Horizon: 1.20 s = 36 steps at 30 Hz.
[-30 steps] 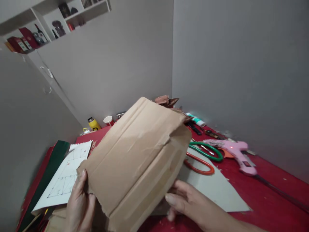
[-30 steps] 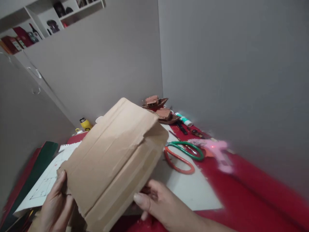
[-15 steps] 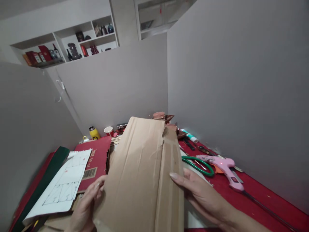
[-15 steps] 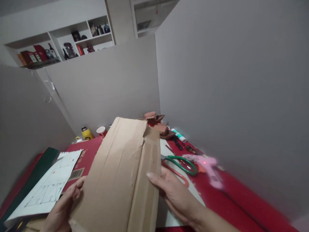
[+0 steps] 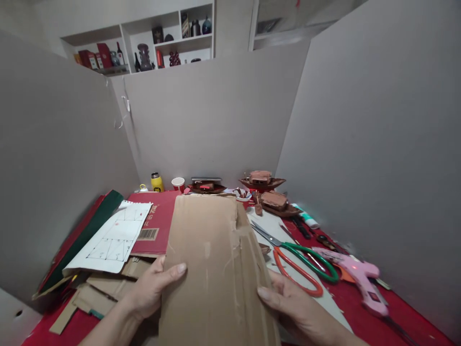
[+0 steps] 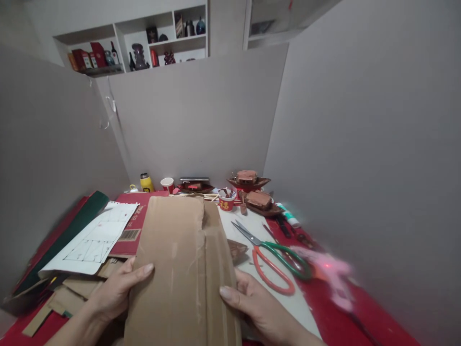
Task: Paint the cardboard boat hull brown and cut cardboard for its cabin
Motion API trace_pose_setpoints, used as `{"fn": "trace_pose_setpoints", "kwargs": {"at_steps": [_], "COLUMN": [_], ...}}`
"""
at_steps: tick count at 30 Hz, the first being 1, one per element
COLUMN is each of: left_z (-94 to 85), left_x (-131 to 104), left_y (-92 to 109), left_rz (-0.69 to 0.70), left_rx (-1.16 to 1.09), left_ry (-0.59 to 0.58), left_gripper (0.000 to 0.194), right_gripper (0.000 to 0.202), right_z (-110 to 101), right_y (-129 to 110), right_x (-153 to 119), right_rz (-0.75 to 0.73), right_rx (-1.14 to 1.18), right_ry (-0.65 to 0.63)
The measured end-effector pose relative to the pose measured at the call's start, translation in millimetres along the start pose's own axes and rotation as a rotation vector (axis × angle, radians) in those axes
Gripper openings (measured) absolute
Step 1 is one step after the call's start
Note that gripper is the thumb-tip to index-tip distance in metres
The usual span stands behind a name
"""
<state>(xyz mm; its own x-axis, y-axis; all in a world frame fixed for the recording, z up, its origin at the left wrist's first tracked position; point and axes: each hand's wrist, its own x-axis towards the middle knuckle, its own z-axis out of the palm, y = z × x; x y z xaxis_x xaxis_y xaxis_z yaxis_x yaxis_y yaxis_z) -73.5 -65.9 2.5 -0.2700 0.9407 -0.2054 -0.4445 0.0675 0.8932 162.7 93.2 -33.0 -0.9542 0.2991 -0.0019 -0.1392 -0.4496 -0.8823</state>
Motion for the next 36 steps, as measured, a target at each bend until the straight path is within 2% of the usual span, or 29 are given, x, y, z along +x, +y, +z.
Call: {"fn": "trace_pose_setpoints", "kwargs": {"at_steps": [2,6,8,13,16,22,26,28,33,36], "left_z": [-0.9,2.1,3.1,0.8,0.9,1.9,-2.4,-5.2,-8.2,-8.9], "left_x": [0.6,-1.9,-3.4,-2.7,-1.2,-0.2,-4.2,-7.6,-14.9,-16.0], "left_y": [-1.9,0.1,4.4,18.4,22.2,19.4,23.5,28.5,37.4,35.0], "left_rz": [-0.011,0.015,0.052,0.211,0.277,0.292,0.241,0.224,0.152,0.16], "left_rx": [-0.018,-0.039,-0.058,-0.147,-0.193,-0.199,-0.157,-0.133,-0.078,-0.075], "left_ry": [-0.015,0.04,0.114,0.361,0.44,0.411,0.342,0.307,0.268,0.297], "left_gripper": [0.055,0.052,0.049,0.047,0.047,0.04,0.052,0.051,0.035,0.027], "right_gripper": [0.05,0.047,0.047,0.046,0.037,0.032,0.034,0.035,0.035,0.038], "right_z": [4.1,10.1,11.1,10.1,8.5,6.0,6.7,5.8,-7.5,-18.2], "right_y": [-0.1,-0.5,-1.1,-3.4,-2.6,0.1,-3.4,-5.8,-8.7,-13.6], "right_x": [-0.1,-2.4,-3.7,-3.4,-1.8,-1.1,-2.0,-2.9,-3.5,-1.1], "right_rz": [0.013,0.041,0.047,0.06,0.025,-0.004,-0.018,-0.026,-0.031,-0.101], "right_rx": [0.033,0.077,0.065,-0.023,-0.086,-0.143,-0.111,-0.106,-0.247,-0.416], "right_ry": [-0.01,0.093,0.122,0.074,0.146,0.334,0.421,0.463,0.402,0.437]}}
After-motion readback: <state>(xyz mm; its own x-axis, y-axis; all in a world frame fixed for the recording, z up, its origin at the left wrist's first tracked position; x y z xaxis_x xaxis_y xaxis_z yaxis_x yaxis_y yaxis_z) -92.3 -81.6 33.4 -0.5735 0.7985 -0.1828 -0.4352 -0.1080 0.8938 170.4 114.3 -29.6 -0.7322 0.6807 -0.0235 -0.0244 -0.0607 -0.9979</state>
